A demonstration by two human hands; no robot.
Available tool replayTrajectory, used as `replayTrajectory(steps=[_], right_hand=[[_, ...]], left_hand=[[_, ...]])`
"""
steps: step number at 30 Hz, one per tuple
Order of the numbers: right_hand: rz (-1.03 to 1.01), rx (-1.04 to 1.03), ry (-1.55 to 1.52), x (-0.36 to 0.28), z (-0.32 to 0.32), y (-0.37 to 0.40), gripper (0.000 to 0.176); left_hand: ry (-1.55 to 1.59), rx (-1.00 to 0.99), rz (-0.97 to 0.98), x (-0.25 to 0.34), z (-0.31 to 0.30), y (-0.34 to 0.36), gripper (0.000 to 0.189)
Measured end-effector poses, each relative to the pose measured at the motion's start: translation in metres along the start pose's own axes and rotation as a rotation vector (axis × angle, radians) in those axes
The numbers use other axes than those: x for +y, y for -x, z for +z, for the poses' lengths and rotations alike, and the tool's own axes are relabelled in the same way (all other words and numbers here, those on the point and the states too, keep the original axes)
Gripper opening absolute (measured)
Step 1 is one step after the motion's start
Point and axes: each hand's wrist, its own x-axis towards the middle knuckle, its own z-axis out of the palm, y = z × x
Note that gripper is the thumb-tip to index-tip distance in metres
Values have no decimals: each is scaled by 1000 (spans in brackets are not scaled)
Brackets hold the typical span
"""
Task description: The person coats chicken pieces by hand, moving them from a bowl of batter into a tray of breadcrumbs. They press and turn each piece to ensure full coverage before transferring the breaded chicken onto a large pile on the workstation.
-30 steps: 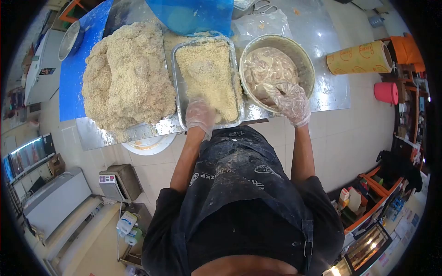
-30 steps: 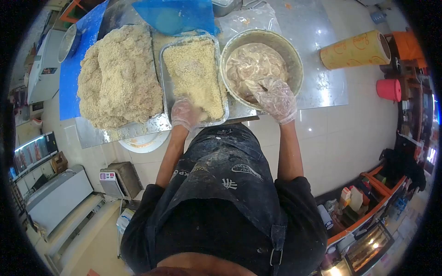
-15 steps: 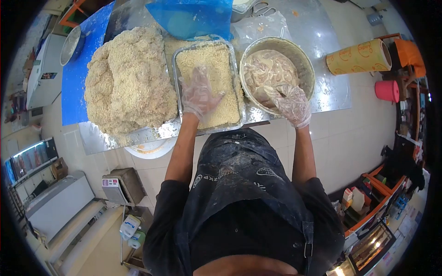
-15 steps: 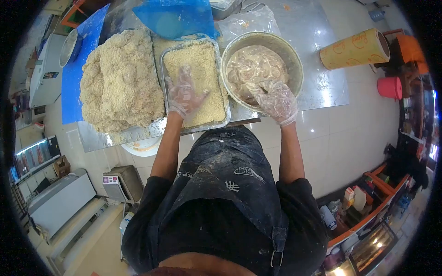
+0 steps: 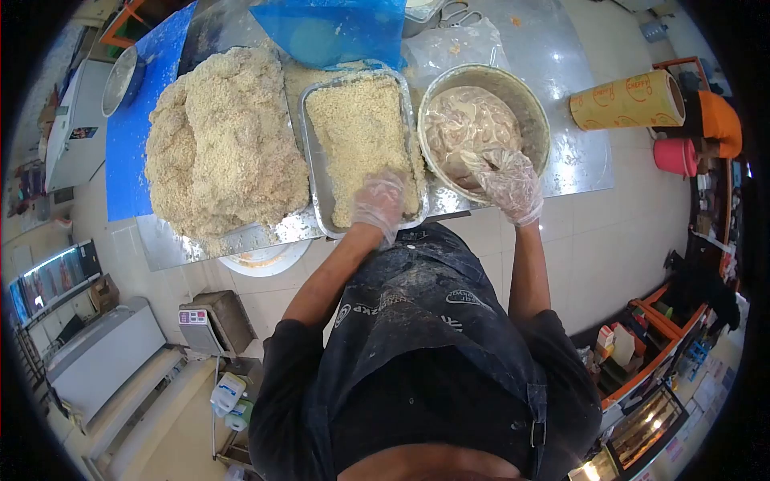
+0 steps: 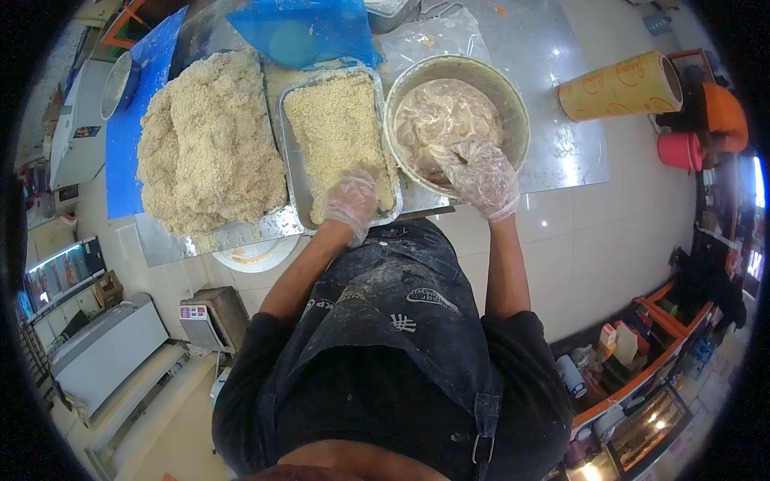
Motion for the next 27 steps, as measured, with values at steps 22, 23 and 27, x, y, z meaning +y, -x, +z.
replayTrajectory(steps=[22, 23, 27], right_hand=[[137, 56, 103, -5, 6, 10, 35], [103, 178, 64, -2, 9, 12, 36], [44, 211, 72, 5, 16, 14, 38]], left_hand=[[-290, -46, -252, -41, -43, -50, 109], [-280, -25, -244, -41, -44, -48, 112], [-295, -82, -347, -27, -59, -44, 117]])
